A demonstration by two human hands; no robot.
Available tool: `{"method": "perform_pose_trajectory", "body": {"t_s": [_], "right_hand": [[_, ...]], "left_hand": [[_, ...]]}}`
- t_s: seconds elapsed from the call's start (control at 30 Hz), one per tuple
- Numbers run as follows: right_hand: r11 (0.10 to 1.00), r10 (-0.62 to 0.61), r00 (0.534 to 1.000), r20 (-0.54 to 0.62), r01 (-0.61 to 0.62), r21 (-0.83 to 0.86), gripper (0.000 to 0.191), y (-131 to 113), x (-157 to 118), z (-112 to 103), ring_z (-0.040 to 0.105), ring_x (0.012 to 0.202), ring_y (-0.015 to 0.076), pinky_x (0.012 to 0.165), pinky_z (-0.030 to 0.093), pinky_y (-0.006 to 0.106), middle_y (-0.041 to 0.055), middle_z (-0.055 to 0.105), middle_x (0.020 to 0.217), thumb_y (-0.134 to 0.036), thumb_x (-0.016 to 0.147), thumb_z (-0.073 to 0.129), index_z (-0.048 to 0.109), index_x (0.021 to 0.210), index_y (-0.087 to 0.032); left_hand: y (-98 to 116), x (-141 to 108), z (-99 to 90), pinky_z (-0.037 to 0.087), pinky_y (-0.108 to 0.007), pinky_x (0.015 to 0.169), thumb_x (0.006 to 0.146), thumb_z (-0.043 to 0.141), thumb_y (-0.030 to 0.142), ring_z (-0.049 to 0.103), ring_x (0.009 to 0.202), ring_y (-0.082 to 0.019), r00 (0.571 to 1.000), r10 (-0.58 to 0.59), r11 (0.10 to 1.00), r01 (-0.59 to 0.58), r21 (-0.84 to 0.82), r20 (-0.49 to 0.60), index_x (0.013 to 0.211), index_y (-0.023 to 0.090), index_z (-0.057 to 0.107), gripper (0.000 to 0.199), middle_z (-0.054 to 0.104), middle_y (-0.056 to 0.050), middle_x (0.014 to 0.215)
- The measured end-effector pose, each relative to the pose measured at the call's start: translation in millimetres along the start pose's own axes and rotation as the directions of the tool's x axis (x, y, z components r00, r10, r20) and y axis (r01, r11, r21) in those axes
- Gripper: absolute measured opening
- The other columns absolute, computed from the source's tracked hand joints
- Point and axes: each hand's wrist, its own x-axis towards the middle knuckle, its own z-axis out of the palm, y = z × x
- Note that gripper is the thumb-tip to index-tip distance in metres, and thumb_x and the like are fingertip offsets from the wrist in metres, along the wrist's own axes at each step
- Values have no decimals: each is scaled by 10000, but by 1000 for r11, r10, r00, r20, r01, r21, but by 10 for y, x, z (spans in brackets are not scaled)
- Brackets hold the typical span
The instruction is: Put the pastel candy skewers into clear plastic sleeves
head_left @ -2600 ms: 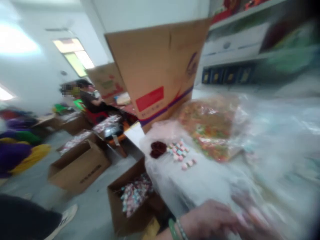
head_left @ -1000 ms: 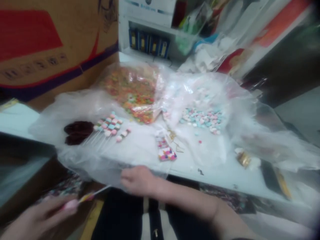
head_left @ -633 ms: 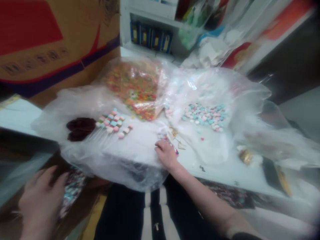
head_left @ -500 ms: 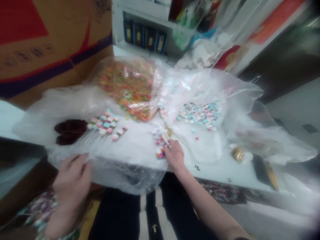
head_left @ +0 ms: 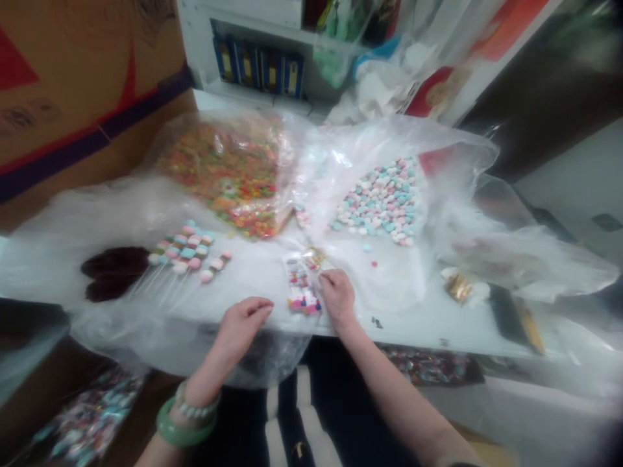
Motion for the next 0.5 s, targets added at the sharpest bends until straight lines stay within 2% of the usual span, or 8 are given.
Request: {"method": "perform_pose_trajectory", "body": {"t_s": [0.07,0.13,0.2,0.27,0.33,0.43,0.5], "right_hand": [[984,40,999,27,-44,170,198,-69,-48,-9,607,845,201,821,459,309,46,671,832,-318,816,524,678,798,-194],[947,60,987,149,-104,306,186,-189,-131,13,613,775,189,767,481,303,17,676,797,-321,798,546,690,828,-207],[926,13,967,253,-108,363,188,-330,-228,52,613,773,181,775,488,307,3,684,825,-300,772,563,700,874,-221],[923,-8,954,299,-108,370,252,-457,-304,95,600,776,173,789,486,312,-5,676,849,-273,713,603,696,944,-230],[892,46,928,369,-204,402,359,-560,-335,142,572,715,158,718,485,296,-21,646,798,-261,639,654,667,996,-225],[756,127,838,531,-428,495,271,-678,-324,234,502,567,125,552,429,247,-52,572,642,-289,591,683,623,839,-199],[721,137,809,572,-477,502,162,-745,-316,303,450,507,106,505,381,226,-67,513,546,-293,596,672,573,679,-195]], "left_hand": [[82,23,125,437,-303,587,600,753,429,590,664,-209,998,-63,993,66,-102,27,810,180,765,327,688,-60,734],[164,49,245,448,-290,603,534,821,387,607,716,-203,996,-86,967,90,-239,27,886,174,758,416,711,-75,860],[219,81,318,466,-289,620,507,853,367,621,744,-203,994,-108,912,99,-397,-1,891,164,739,450,706,-78,890],[232,111,320,477,-294,625,531,849,390,627,728,-200,990,-140,845,100,-525,-35,824,145,719,403,691,-71,827],[208,125,265,477,-292,618,551,844,406,626,697,-189,982,-174,793,95,-602,-74,778,130,708,382,680,-63,783],[150,109,156,474,-284,617,527,866,381,604,656,-160,974,-208,738,99,-668,-86,762,119,709,386,676,-51,753],[116,86,98,477,-282,632,515,872,368,588,648,-145,969,-230,697,99,-710,-90,755,119,706,383,670,-40,737]]}}
